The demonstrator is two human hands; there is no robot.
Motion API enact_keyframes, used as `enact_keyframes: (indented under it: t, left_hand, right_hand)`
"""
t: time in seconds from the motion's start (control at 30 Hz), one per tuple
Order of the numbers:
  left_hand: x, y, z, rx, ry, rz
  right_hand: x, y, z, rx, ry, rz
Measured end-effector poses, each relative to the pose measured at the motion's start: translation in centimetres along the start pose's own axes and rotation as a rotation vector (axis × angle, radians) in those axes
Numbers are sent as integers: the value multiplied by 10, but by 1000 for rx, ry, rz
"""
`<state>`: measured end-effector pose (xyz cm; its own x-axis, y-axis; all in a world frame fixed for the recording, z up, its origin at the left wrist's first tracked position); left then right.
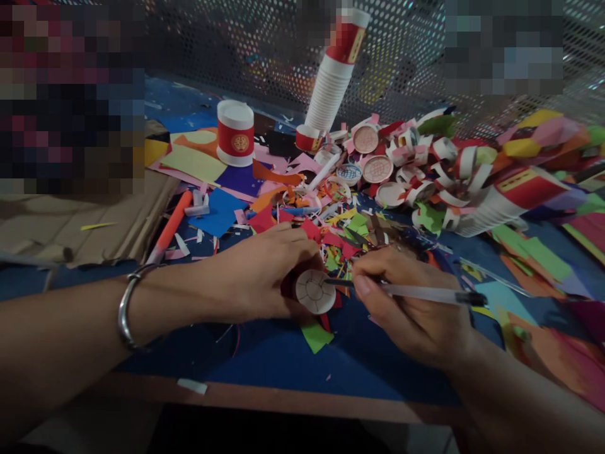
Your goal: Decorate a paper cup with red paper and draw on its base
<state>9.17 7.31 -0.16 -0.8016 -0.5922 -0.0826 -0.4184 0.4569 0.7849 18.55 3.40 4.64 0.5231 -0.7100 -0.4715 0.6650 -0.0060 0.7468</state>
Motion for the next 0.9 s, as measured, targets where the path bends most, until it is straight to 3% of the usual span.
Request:
enact_keyframes:
  t: [0.4, 0.9]
  left_hand:
    - [4, -1, -1, -7, -57, 8]
    - [2, -1, -2, -12, -43, 17]
  right_hand:
    - [0, -2, 11, 62, 33, -10]
    - [4, -5, 8, 61, 54, -24]
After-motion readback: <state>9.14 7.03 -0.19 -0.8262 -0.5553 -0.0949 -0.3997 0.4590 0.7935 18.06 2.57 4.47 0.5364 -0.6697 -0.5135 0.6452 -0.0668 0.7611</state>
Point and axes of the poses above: each hand's wrist, its own x-axis away from the middle knuckle, its own y-axis out of the back of the hand, z = x × y, the point moved 10 cm from there along -x, towards the middle knuckle, and after that the axes turned 2 degrees about -x, right-handed, at the moved point
